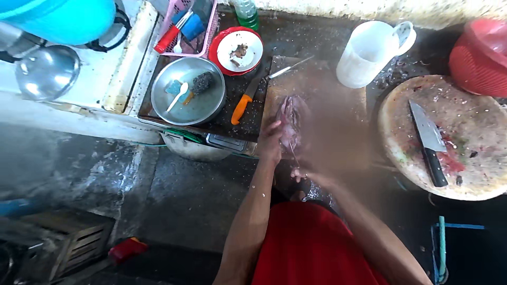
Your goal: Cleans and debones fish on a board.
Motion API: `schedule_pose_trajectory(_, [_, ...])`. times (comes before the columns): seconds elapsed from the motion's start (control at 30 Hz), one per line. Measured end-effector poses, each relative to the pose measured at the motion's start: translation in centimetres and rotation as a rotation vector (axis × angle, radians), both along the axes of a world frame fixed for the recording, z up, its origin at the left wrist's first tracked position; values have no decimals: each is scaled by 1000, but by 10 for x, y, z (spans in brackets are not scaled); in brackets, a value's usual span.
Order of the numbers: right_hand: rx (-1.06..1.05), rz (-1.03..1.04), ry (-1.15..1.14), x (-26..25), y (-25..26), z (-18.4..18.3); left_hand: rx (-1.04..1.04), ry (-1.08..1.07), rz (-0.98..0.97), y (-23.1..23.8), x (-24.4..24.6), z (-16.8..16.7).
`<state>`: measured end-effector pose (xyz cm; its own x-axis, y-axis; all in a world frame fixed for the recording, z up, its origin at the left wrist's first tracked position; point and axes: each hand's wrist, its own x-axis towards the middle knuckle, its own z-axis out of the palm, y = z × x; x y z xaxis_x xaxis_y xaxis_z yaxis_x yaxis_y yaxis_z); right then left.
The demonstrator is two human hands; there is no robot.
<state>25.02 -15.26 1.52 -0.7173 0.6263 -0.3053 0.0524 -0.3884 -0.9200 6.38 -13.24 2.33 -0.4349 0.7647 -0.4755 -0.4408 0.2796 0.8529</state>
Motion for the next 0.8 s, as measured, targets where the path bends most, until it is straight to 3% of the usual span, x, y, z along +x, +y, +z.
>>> schedule_pose_trajectory(0.6, [75, 50, -102, 8, 16, -3, -18, -105, 39, 6, -4, -1])
schedule_pose_trajectory(0.8, [54, 65, -36, 9, 17, -3, -5, -139, 41, 7, -3, -1])
